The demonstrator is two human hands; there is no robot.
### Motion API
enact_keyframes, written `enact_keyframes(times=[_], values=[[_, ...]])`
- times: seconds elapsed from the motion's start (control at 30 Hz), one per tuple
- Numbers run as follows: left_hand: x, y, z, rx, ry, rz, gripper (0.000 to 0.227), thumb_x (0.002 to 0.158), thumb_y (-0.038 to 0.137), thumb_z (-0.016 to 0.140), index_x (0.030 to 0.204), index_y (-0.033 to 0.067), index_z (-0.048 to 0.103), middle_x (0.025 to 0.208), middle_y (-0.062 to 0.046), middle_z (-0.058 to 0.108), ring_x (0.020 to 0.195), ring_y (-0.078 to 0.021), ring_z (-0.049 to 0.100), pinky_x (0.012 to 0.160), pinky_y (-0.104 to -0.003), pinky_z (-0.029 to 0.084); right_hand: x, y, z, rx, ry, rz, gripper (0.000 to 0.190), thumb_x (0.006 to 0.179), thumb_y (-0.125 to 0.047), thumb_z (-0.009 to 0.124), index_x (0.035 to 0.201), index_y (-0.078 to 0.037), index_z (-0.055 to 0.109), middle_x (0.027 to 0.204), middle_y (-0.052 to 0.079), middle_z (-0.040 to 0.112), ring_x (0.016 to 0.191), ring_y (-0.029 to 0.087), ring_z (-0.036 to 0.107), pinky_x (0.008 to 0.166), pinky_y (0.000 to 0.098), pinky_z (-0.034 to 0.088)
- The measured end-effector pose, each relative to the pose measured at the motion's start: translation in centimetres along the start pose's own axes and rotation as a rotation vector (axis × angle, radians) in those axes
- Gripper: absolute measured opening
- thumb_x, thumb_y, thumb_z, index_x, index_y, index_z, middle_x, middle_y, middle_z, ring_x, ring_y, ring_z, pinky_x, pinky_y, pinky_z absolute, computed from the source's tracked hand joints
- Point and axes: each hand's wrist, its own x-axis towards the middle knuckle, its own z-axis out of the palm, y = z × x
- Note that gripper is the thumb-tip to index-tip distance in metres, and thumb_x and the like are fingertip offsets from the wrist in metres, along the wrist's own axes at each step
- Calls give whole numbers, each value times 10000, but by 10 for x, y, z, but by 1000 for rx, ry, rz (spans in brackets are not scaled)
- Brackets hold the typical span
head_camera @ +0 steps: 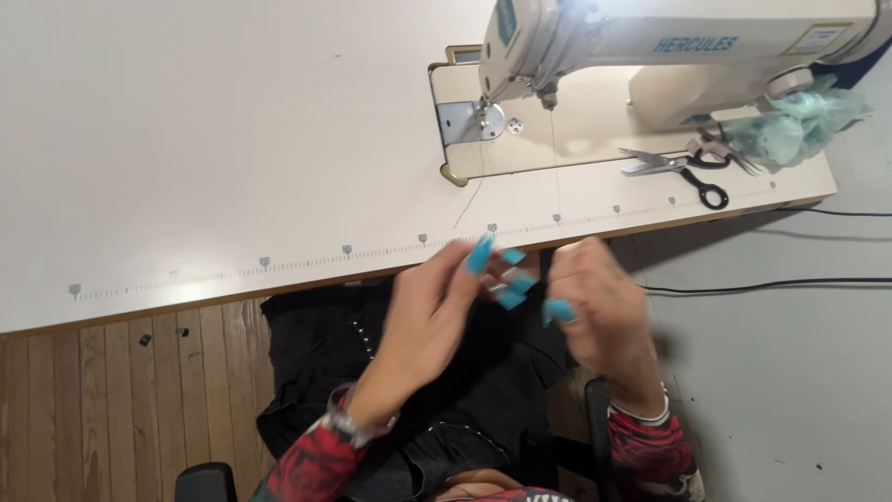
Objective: Threading an industrial sewing machine and preparing fabric for stitching
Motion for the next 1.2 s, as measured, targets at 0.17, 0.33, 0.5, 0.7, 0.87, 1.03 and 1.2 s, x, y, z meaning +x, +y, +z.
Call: enact_keyframes(times=[0.17,0.33,0.5,0.7,0.87,1.03,1.2], values=[[26,-24,35,-750,-94,-424,386,870,314,490,1050,-19,564,897,-107,618,851,-198,605,739,-330,501,7,-4,16,-51,-146,9,291,876,-217,462,663,-28,521,626,82,478,515,260,465,496,360,445],[32,-25,42,-686,-59,-505,377,832,209,516,1047,-100,528,908,-186,629,783,-200,631,678,-292,526,-1,-4,5,71,-46,198,373,907,-282,392,647,-48,519,607,63,467,515,227,461,509,312,456],[20,-39,32,-198,43,-282,242,844,228,509,966,46,610,790,-140,668,778,-248,646,696,-358,515,-6,10,3,297,195,292,357,920,-189,363,604,-45,447,541,37,372,494,176,391,522,305,445],[13,-29,20,-132,101,-189,212,866,184,479,819,61,646,649,-67,680,622,-160,661,666,-272,509,-4,15,8,357,299,307,341,925,-127,354,607,-27,430,542,49,354,490,160,345,530,303,435],[9,-19,15,-117,77,-103,226,871,193,468,820,67,649,645,-52,679,611,-146,659,648,-258,508,5,6,11,261,273,324,373,928,-152,356,590,-35,466,534,58,390,490,160,393,532,299,454],[6,-15,10,95,112,257,206,882,193,435,911,32,560,681,-129,618,597,-305,610,560,-359,495,20,-8,13,142,166,352,397,934,-171,337,593,-50,501,533,57,430,454,153,396,484,286,439],[16,-19,24,302,117,517,260,901,291,395,924,42,464,701,-111,496,599,-295,527,595,-397,466,26,-13,15,8,54,337,356,928,-151,374,605,-56,490,551,56,444,454,180,426,465,281,416]])
